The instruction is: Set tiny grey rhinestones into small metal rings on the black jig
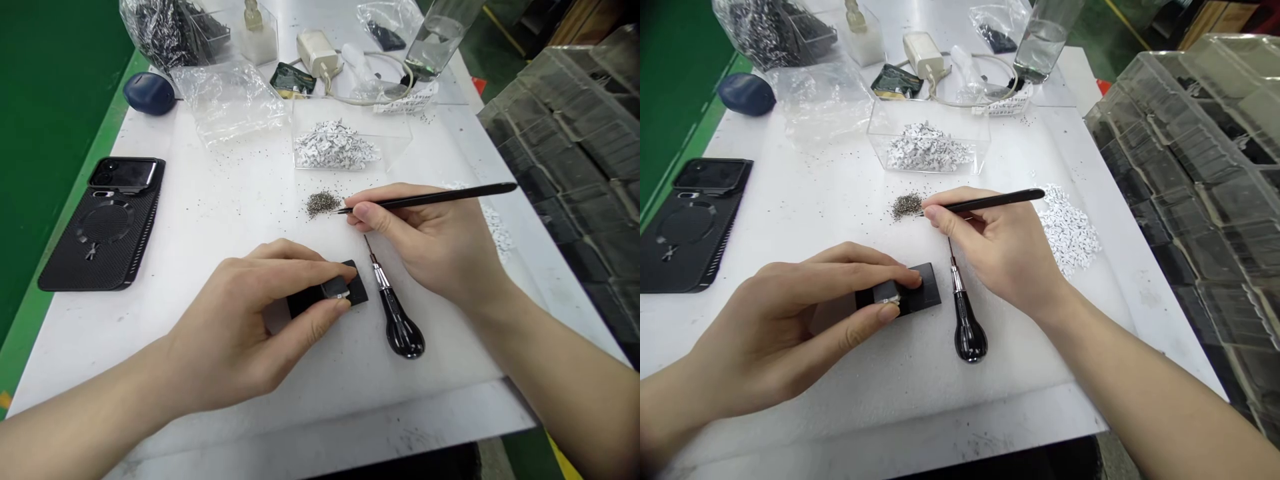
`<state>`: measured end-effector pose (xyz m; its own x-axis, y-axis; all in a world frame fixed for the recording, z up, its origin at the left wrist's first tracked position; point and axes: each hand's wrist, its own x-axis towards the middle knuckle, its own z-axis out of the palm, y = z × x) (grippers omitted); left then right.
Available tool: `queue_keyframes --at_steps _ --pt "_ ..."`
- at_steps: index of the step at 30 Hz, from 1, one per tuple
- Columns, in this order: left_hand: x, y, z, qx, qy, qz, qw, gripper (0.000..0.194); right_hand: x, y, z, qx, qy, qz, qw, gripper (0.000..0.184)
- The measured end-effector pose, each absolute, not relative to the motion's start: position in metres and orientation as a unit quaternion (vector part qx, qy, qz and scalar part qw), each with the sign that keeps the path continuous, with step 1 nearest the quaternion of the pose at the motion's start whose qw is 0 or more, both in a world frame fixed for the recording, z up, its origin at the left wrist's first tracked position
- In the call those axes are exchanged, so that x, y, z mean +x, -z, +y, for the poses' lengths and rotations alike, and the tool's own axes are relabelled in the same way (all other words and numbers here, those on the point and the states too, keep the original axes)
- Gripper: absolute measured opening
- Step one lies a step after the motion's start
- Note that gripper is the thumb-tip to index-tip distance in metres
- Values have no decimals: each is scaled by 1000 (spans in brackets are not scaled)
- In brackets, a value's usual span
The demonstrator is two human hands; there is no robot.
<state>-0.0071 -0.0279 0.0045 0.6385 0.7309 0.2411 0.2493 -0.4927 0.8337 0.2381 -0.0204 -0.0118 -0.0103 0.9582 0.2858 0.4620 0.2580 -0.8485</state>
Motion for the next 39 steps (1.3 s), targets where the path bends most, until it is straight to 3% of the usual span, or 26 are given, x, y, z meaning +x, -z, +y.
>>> queue_keyframes --at_steps 14,24,27,32,39 --pt "-8 -6 -28 809 -294 311 404 24 241 12 -21 -540 -289 -656 441 9" --pt "-6 1 -32 836 -327 291 330 25 245 -14 -36 -456 -361 -627 518 16" --pt "-5 -2 -33 839 -326 292 323 25 249 -20 -41 -402 -401 -661 490 7" --pt "-4 -6 -33 842 -318 294 322 19 253 -15 -39 -314 -415 -725 451 17" --pt "-4 -7 -32 833 -319 295 344 18 251 -14 -36 -299 -395 -744 449 17"
